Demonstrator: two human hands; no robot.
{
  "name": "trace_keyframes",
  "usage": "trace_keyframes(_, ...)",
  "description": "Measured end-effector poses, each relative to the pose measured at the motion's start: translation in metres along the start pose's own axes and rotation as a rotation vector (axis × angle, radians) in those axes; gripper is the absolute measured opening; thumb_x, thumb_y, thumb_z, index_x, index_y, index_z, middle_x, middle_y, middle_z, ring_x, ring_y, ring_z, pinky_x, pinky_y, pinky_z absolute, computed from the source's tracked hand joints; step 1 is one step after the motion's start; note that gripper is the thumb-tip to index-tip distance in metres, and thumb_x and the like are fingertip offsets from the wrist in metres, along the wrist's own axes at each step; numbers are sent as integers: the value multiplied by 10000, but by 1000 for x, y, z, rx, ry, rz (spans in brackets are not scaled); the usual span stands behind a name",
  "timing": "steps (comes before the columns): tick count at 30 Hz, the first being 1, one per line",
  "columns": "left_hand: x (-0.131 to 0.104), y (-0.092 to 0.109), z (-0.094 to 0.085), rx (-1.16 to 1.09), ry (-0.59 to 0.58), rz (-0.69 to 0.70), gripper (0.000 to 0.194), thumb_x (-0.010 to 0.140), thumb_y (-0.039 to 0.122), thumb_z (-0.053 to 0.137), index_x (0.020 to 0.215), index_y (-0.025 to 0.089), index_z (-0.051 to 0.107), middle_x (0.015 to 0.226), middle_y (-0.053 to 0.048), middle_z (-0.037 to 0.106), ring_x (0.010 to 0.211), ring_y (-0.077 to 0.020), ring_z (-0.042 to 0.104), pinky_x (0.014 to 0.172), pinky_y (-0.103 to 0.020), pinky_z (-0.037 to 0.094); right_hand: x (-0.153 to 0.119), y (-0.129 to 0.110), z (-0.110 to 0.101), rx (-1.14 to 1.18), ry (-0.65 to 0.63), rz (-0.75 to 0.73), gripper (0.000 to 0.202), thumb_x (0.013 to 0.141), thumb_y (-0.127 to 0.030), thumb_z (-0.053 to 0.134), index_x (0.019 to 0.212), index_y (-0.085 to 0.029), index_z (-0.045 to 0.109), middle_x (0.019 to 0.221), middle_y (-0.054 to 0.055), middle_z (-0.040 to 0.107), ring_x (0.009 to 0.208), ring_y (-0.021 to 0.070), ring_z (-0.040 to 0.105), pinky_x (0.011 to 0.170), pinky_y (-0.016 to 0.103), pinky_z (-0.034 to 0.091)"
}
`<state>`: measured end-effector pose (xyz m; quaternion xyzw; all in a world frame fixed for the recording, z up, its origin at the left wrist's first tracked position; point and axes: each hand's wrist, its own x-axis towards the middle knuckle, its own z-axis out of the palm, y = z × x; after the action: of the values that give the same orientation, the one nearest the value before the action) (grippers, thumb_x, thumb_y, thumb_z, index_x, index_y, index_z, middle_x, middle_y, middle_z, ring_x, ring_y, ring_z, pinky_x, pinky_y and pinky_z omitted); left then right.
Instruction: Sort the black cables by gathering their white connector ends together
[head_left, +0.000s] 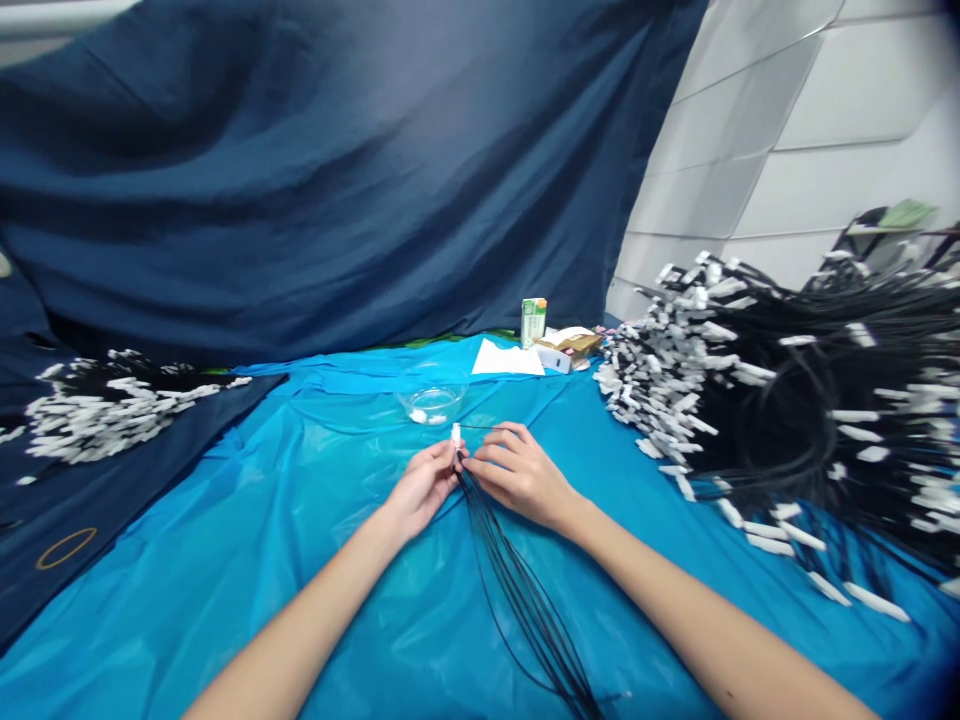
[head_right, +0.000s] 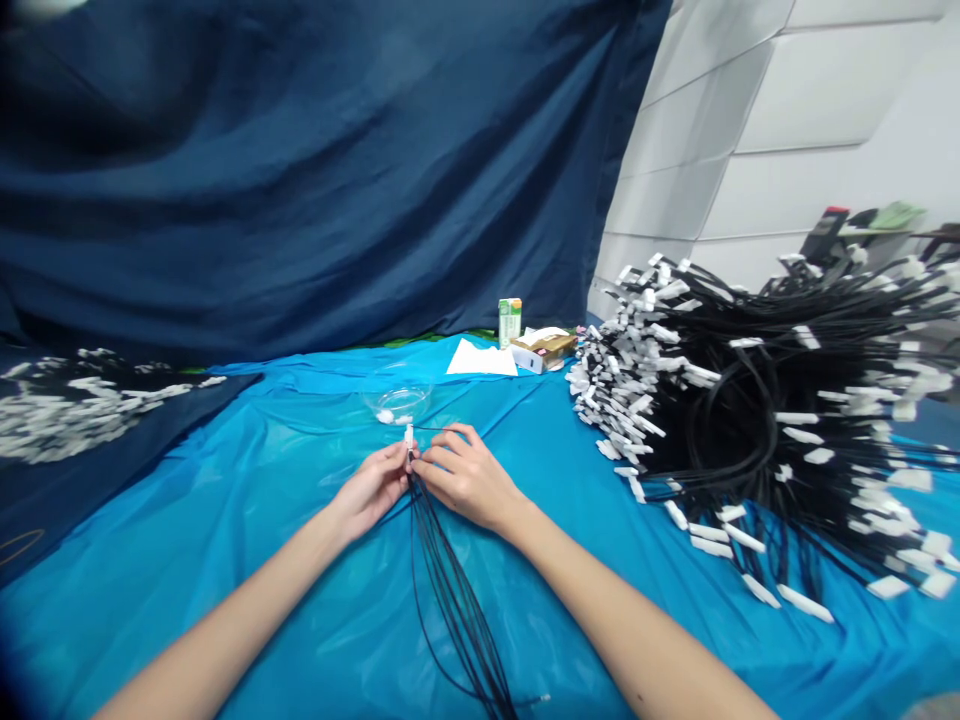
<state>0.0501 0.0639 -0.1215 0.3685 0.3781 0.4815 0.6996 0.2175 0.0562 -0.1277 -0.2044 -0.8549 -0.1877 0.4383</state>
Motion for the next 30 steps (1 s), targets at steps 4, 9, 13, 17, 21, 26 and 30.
trace_keyframes(4,0,-1,-1,7,-1,1,278,665,203,637,876,68,517,787,-41,491,650,-30,455,581,-120,358,1,0,1,-3,-2,-7,164,813,-153,476,970,-145,524,858,24,584,904,149,443,862,361,328)
trace_keyframes(9,-3,0,3,39,-6,-30,315,647,216,656,891,76,514,706,-13,461,587,-18,433,529,-113,329,3,-2,-1,100,-43,97,128,824,-166,441,905,-136,537,814,42,568,868,154,444,829,340,342)
trace_keyframes(13,-5,3,6,65,-10,-26,301,645,218,655,863,64,515,700,-14,459,575,-20,435,517,-117,326,5,-7,-5,339,33,339,141,836,-192,428,926,-151,529,872,41,566,856,138,473,798,298,366)
trace_keyframes(17,-6,4,8,71,0,-14,272,666,205,628,863,56,513,751,-26,480,582,-22,443,520,-123,334,9,-10,-9,586,172,620,178,861,-248,396,895,-170,553,892,30,584,844,121,524,786,256,390)
trace_keyframes(21,-8,3,9,90,11,-9,280,679,206,612,894,59,509,771,-29,483,596,-22,448,549,-127,355,16,-6,-13,885,344,888,221,841,-339,435,915,-157,535,739,33,599,803,137,557,812,282,402)
trace_keyframes(26,-7,4,7,129,25,8,291,673,214,618,888,53,507,788,-38,485,604,-19,447,551,-121,352,22,8,-30,1332,584,1057,232,783,-347,533,885,-140,505,411,-89,243,394,44,332,622,253,443)
trace_keyframes(30,-4,5,4,159,67,23,312,681,261,617,888,55,507,780,-41,485,595,-18,440,528,-118,337,21,24,-45,1401,796,1105,323,758,-482,507,859,-179,462,522,-66,154,387,30,157,357,146,202)
